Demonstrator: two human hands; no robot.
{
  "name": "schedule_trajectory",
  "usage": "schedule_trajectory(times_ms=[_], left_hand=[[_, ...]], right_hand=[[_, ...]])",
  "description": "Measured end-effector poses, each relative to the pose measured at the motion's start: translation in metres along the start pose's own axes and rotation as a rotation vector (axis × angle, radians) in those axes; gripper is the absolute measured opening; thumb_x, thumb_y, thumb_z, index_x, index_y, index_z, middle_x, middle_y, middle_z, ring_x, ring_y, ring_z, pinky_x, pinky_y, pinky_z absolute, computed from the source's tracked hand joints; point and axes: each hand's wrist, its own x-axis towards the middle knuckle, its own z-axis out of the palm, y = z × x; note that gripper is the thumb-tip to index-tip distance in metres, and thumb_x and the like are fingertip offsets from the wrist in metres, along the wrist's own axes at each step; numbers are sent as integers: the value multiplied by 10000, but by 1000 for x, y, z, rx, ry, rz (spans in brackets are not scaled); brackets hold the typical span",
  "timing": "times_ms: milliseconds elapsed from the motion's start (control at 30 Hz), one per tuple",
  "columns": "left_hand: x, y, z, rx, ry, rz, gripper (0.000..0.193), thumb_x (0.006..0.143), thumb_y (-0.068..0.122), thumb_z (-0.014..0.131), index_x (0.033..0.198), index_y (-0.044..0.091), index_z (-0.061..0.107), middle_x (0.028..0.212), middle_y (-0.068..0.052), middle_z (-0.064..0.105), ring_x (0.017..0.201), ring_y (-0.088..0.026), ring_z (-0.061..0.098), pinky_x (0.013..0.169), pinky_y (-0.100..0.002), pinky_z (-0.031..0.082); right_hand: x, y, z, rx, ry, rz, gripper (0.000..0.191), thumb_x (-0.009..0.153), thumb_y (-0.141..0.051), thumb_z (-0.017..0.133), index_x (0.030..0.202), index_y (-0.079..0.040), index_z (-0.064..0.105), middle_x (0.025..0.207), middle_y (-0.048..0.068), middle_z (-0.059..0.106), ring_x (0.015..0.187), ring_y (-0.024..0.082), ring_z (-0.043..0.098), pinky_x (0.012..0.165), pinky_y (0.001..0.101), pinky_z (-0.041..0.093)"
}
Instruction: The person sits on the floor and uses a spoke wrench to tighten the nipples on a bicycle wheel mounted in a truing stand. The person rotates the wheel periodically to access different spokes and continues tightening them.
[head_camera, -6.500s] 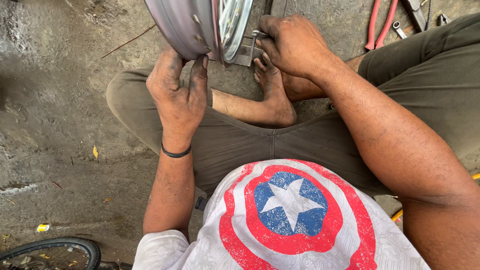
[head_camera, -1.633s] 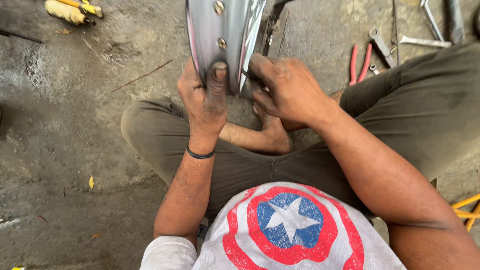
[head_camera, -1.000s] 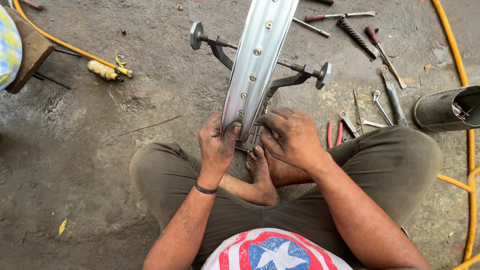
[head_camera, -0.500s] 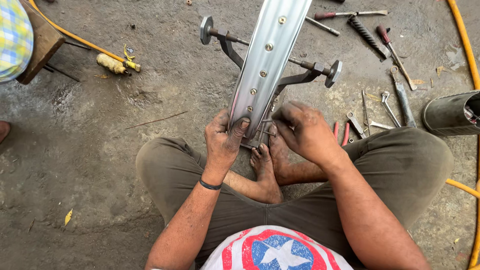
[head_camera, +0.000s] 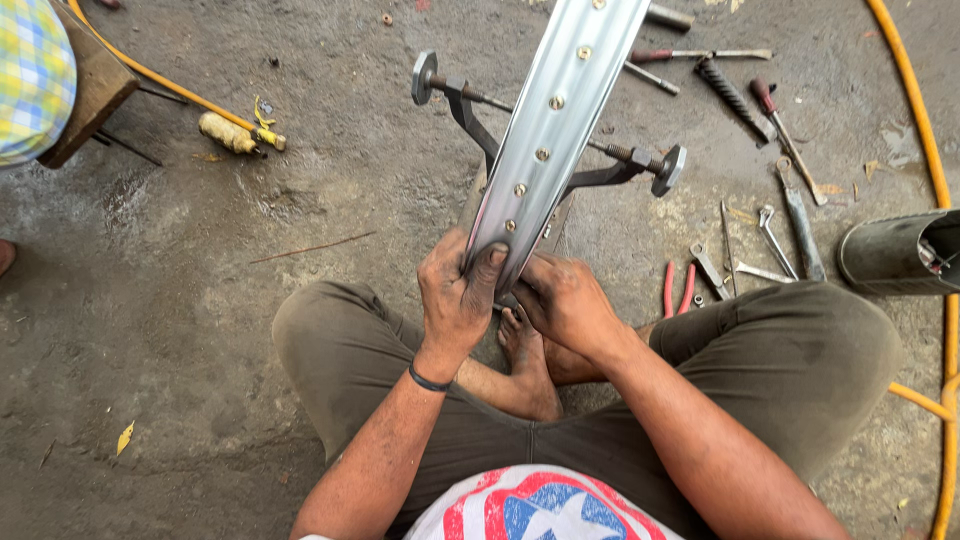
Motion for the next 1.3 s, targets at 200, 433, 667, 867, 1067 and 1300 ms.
schedule_trajectory(times_ms=[200,433,667,867,1067,1300], left_hand=[[1,1,-3,15,-19,-36,631,993,621,593,843,13,666,758,-54,532,673,-176,542,579,-355,429],[-1,3,-1,-62,-22,-40,611,1007,606,608,1111,13,713,864,-69,665,796,-165,669,674,-323,529],[-3,6,1,-72,-9,-63,585,996,589,625,1080,18,720,807,-62,657,730,-157,641,630,-327,509],[-8,0,-2,-10,-18,-11,573,1029,577,595,890,29,685,728,-27,557,682,-154,561,613,-343,443],[-11,-4,-1,26,-33,-68,602,1013,600,579,806,42,666,705,-17,533,658,-144,552,583,-334,434],[-14,-6,-5,-80,-61,-110,581,963,599,631,1007,28,726,777,-16,638,688,-104,637,570,-288,508]], right_hand=[[-4,2,12,-36,-41,71,231,863,-50,704,1063,-18,594,834,171,655,740,403,681,618,456,554],[11,-24,-34,-252,132,-110,267,853,-72,758,1102,-39,668,1038,142,642,975,348,642,798,454,559],[13,-37,-40,-223,108,-46,217,845,-106,767,1034,-43,682,1046,123,685,993,341,655,839,463,554],[2,-10,-20,-182,-6,159,155,882,-179,749,945,-60,673,770,122,699,737,346,700,634,471,551],[-5,6,11,-118,-83,191,158,916,-152,699,1034,-63,642,678,118,677,611,323,690,553,443,547],[0,-15,-22,-331,125,-60,191,864,-151,788,1000,-93,666,907,79,677,887,295,652,799,442,529]])
